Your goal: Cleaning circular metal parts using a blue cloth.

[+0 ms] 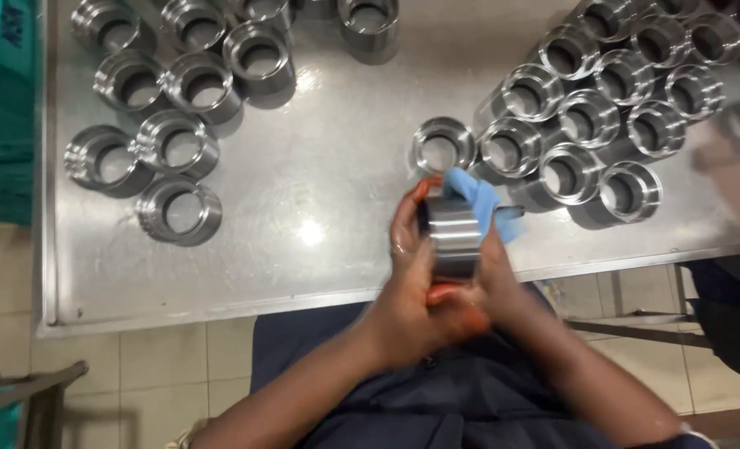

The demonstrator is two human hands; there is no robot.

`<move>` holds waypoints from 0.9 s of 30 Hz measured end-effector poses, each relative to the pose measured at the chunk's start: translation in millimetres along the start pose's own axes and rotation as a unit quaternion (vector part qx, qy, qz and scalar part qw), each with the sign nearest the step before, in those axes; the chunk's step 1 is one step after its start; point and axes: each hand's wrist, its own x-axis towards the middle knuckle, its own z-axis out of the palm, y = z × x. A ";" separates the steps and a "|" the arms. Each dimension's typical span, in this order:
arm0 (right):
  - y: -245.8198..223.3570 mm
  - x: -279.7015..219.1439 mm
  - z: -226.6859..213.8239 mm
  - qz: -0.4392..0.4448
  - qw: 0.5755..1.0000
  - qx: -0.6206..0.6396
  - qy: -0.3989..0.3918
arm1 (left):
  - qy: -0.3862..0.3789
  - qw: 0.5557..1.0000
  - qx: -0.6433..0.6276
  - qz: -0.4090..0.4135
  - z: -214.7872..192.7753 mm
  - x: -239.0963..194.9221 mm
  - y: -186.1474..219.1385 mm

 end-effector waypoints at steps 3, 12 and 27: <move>18.7 -15.6 5.0 0.244 0.879 0.409 0.031 | -0.026 0.927 0.362 0.095 10.2 14.7 6.0; 5.5 1.8 5.8 0.408 0.723 0.557 0.005 | -0.052 0.809 0.574 0.119 -2.1 13.0 25.0; 29.9 2.0 -11.2 0.242 0.960 0.106 0.092 | 0.034 0.789 0.611 0.045 -70.9 190.4 -26.9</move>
